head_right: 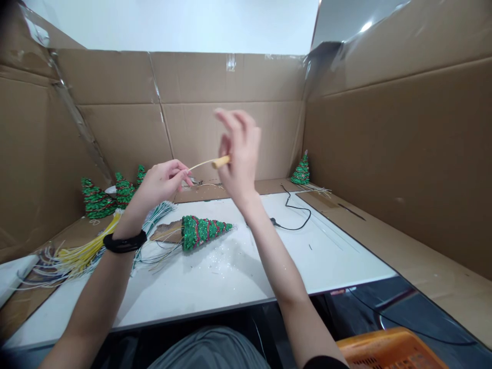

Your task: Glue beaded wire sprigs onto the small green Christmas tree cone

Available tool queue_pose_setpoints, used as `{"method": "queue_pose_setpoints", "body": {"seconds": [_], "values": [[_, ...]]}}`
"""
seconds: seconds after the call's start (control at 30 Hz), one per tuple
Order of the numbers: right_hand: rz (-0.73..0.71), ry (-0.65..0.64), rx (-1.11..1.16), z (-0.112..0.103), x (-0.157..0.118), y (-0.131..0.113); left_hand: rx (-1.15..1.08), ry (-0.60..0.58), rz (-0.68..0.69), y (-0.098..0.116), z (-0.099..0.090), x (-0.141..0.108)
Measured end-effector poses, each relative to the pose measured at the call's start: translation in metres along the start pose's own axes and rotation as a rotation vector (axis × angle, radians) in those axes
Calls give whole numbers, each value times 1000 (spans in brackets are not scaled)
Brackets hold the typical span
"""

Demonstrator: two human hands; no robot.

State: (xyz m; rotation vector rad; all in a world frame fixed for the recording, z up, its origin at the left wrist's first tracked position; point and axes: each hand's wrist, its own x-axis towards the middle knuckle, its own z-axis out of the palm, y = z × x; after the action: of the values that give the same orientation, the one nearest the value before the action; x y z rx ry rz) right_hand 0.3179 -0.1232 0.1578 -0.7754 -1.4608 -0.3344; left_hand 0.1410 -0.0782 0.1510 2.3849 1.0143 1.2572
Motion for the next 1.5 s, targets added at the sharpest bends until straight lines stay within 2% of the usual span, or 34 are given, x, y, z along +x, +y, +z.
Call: {"method": "queue_pose_setpoints", "body": {"seconds": [0.1,0.17,0.23,0.33,0.47,0.57,0.63,0.7,0.8,0.87,0.93,1.03,1.1,1.23,1.33,1.5], "values": [[-12,-413,-11,17,-7,-5,96,6,46,2,1,-2],[33,-606,-49,24,-11,-2,136,-29,63,4,1,-2],[86,-685,-85,25,-13,1,153,-99,66,4,1,-2],[107,-736,-71,20,-17,5,171,-191,70,3,-2,-5],[98,-852,-9,9,-33,14,163,-295,8,-6,-7,-26],[113,-893,-26,3,-58,33,171,-429,-182,-19,-5,-58],[175,-941,-36,1,-76,50,209,-478,-325,-30,2,-79],[248,-1006,-24,2,-92,66,228,-427,-380,-41,16,-95],[308,-1048,-49,4,-107,82,41,-371,-367,-57,41,-105],[309,-1047,-53,5,-112,84,-111,-361,-420,-63,56,-105],[303,-1039,-46,6,-114,83,-272,-329,-549,-66,65,-102],[320,-1028,-57,7,-115,77,-497,-263,-736,-71,68,-89],[352,-1020,-65,8,-116,74,-592,-251,-798,-77,66,-77],[438,-1009,-55,11,-118,74,-769,-381,-796,-91,64,-57],[501,-1018,-54,13,-120,77,-850,-466,-807,-93,65,-57],[557,-1042,-143,15,-125,80,-717,-357,-822,-85,68,-70]]}}
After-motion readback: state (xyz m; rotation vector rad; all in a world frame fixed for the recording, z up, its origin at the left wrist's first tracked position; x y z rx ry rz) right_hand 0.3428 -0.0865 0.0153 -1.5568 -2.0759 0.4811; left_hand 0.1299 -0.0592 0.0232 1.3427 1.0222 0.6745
